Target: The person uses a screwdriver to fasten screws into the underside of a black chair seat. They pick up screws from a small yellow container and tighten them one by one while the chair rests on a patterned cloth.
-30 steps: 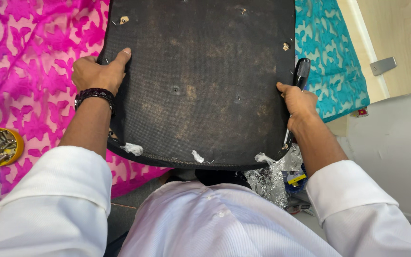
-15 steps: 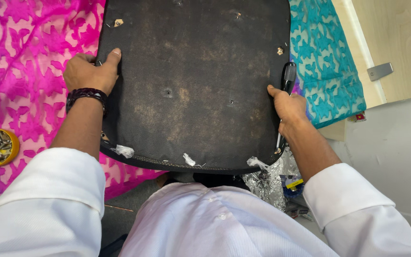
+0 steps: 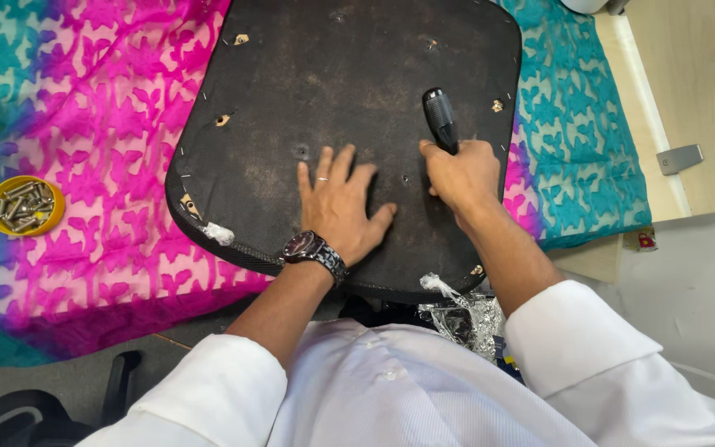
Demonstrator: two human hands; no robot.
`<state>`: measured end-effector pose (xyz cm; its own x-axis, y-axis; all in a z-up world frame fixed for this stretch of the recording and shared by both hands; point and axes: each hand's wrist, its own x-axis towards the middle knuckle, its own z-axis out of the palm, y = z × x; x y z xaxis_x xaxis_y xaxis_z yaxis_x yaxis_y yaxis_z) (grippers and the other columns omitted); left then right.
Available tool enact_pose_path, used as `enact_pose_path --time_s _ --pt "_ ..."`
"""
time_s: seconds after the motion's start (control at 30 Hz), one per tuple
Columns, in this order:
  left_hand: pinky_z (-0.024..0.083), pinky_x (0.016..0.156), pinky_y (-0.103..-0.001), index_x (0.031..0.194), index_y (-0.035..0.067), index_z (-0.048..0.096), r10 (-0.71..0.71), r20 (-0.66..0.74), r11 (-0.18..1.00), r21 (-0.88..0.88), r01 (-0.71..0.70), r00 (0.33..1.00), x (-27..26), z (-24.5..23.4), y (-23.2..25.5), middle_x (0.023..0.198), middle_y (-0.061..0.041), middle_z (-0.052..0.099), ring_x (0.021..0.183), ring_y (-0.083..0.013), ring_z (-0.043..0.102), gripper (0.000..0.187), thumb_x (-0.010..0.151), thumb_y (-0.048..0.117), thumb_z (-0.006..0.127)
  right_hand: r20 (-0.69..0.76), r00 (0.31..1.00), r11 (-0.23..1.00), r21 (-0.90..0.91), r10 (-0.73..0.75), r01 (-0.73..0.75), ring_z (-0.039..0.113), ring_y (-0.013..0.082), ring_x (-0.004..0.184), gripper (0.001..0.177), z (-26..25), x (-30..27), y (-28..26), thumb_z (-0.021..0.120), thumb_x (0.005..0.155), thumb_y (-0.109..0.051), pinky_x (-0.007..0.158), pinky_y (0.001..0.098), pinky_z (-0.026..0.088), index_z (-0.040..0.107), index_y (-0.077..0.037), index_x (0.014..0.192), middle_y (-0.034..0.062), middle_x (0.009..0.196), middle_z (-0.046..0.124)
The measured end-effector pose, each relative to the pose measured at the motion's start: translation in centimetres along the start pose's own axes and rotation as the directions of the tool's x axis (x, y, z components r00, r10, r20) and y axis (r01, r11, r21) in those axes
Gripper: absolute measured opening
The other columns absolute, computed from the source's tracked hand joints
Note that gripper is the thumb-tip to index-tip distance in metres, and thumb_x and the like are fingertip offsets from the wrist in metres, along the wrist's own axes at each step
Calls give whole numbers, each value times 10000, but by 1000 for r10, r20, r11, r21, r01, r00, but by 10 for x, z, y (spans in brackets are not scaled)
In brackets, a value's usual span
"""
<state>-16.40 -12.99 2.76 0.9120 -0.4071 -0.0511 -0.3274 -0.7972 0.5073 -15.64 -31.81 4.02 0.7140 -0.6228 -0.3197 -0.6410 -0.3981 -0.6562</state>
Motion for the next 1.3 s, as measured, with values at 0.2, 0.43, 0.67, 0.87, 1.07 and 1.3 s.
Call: enact_pose_path --time_s 0.2,0.43,0.67,0.87,1.07,1.3 --pt "1 1156 -703 1544 204 316 91 139 979 169 -114 986 -23 17 26 1637 -151 191 1509 -406 105 908 823 690 578 251 965 997 14 -80 79 671 147 514 311 -7 -9 -11 738 888 -309 458 250 544 686 -7 835 93 670 690" --pt "-15 1144 -697 1567 215 239 70 198 962 245 -118 978 -35 28 37 1643 -141 133 1510 -400 63 984 810 798 473 374 917 955 295 -142 28 723 155 561 273 -10 18 13 744 900 -277 437 253 554 642 -26 872 65 760 685" --pt "-18 1163 -692 1531 318 377 157 178 963 191 -190 971 -56 32 50 1649 -59 245 1512 -385 116 791 862 732 450 435 876 887 461 -211 -15 756 187 706 262 -9 30 29 696 951 -310 542 264 600 609 -63 955 79 864 707" --pt "101 1207 -646 1326 286 646 314 46 948 27 -316 948 -81 51 57 1481 17 537 1475 -336 332 422 965 472 530 526 836 775 590 -156 -227 731 282 1052 263 -22 27 37 461 1041 -329 815 381 605 558 -88 1085 143 1137 693" --pt "246 1206 -541 1238 190 711 406 -69 914 41 -404 911 -103 72 54 1391 -5 638 1395 -302 472 358 885 223 653 517 849 665 672 -107 -326 686 320 1161 190 -38 2 59 449 1041 -259 943 444 594 521 -107 1130 156 1244 670" --pt "313 1188 -486 1305 64 654 394 -169 916 148 -372 903 -110 87 63 1415 -89 617 1370 -333 501 398 914 106 595 450 889 630 716 -85 -302 692 298 1116 256 -70 -23 95 481 1041 -276 920 440 569 552 -105 1218 97 1212 675"
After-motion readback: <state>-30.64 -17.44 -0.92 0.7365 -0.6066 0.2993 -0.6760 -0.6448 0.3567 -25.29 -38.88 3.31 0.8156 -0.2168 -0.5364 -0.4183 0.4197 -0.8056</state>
